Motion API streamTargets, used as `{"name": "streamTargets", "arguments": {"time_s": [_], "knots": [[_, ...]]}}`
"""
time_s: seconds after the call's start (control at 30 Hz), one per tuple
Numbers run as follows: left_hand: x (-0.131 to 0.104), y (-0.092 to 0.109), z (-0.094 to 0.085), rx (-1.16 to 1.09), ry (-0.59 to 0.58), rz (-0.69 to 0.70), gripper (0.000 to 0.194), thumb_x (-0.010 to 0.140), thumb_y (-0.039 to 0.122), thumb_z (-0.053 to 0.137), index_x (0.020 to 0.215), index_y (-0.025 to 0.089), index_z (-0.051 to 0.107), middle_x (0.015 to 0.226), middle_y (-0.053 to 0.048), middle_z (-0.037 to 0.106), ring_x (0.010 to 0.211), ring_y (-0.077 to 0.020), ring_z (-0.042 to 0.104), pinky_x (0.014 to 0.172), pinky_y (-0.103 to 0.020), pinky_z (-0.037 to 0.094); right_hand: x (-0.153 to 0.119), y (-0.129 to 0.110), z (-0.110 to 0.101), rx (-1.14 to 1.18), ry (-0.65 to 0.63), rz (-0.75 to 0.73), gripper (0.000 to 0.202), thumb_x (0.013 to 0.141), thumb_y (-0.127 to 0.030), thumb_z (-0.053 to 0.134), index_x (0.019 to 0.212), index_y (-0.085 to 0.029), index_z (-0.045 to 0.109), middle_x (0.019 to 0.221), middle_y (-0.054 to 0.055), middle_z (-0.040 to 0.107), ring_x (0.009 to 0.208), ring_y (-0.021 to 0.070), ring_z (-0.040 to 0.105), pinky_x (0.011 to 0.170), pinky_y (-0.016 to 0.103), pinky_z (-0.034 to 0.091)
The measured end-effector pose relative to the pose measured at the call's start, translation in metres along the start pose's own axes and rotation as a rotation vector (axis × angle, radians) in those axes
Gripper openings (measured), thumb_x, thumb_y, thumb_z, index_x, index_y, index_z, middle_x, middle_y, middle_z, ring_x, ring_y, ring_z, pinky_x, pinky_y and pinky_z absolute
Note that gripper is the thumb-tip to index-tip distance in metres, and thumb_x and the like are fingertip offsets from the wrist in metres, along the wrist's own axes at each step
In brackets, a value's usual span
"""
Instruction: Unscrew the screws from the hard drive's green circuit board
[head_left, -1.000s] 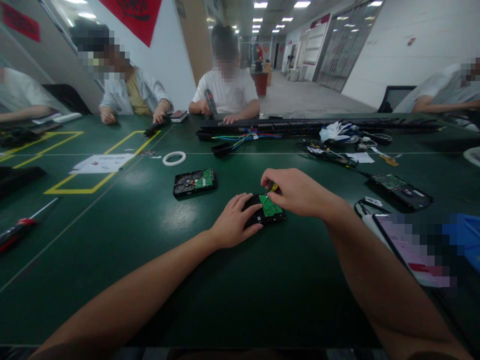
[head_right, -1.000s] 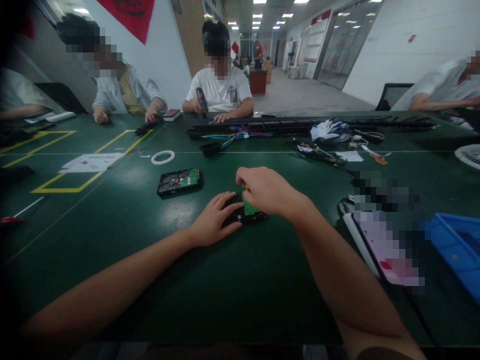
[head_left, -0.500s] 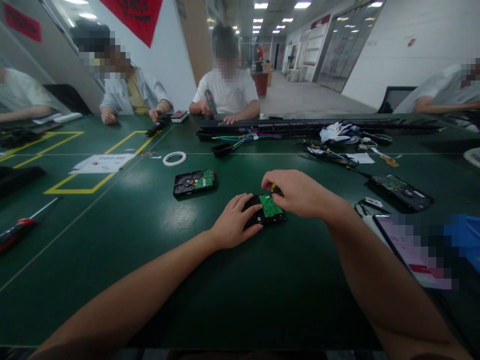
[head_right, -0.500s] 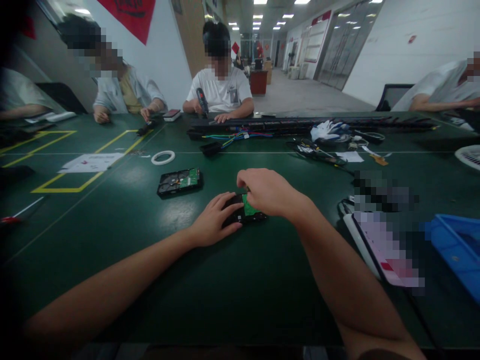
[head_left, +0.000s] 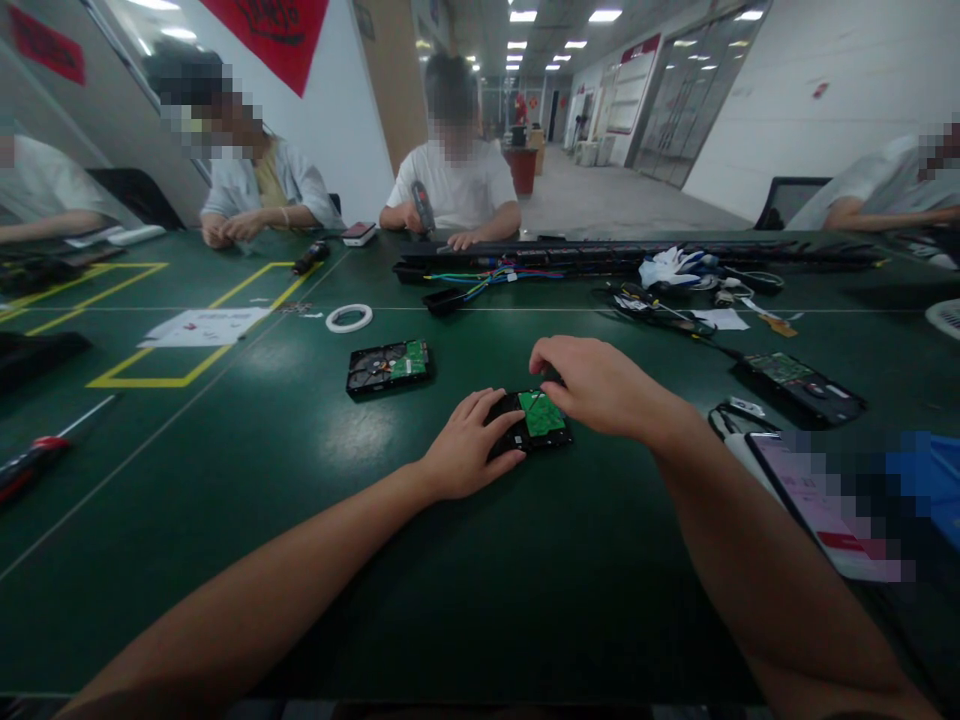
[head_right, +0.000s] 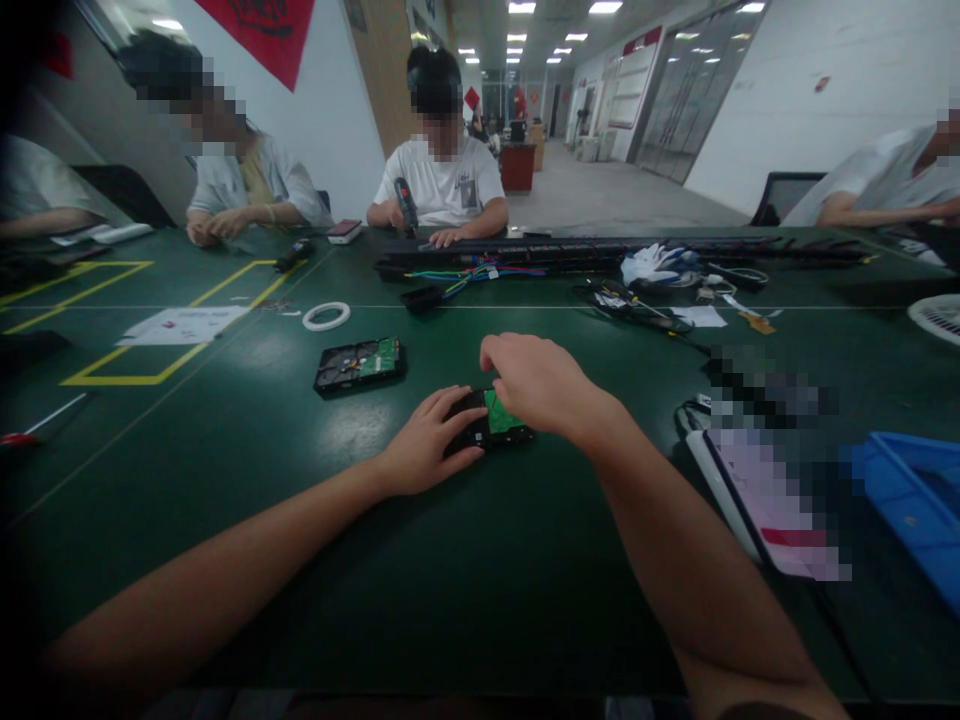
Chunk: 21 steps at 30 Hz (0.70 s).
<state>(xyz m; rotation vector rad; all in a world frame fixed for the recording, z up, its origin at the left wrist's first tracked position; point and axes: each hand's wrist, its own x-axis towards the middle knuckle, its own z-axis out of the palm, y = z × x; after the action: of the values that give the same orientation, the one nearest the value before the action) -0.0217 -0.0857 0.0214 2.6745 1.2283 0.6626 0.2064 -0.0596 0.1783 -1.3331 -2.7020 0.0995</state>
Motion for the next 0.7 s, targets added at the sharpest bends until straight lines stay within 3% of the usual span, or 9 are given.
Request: {"name": "streamTargets", "arguments": {"time_s": [0.33,0.53,0.7], "knots": [[-0.0001,0.0000,-0.0004,0.000,0.001,-0.003,0.060,0.101,0.051,0.069,0.154,0.030,0.055,0.168,-0.013,0.039,0.156,-0.0404,0.036,0.127,-0.066,0.037,-0.0023,-0.0048,-0.0018,-0.008,-0.012,-0.004,0.021,0.093,-0.015,0.053,0.111,-0.017,0.063,0.116,0.013,0.073,0.100,0.0244,0.067,0.088,0.035,0.046],[-0.0006,-0.0002,-0.0002,-0.005,0.003,0.003,0.060,0.100,0.051,0.069,0.154,0.029,0.055,0.169,-0.014,0.039,0.156,-0.0416,0.037,0.126,-0.067,0.037,0.0000,-0.0023,0.0021,-0.072,0.051,0.102,0.019,0.099,-0.026,0.053,0.113,-0.018,0.063,0.112,0.013,0.075,0.092,0.0258,0.068,0.076,0.036,0.042],[-0.0002,0.0007,-0.0011,0.008,-0.003,0.002,0.059,0.101,0.052,0.068,0.154,0.027,0.055,0.168,-0.015,0.039,0.156,-0.0408,0.037,0.127,-0.065,0.037,0.0000,-0.0016,0.0031,-0.063,0.042,0.062,0.019,0.097,-0.020,0.052,0.112,-0.018,0.063,0.115,0.013,0.074,0.095,0.0249,0.069,0.078,0.035,0.044]]}}
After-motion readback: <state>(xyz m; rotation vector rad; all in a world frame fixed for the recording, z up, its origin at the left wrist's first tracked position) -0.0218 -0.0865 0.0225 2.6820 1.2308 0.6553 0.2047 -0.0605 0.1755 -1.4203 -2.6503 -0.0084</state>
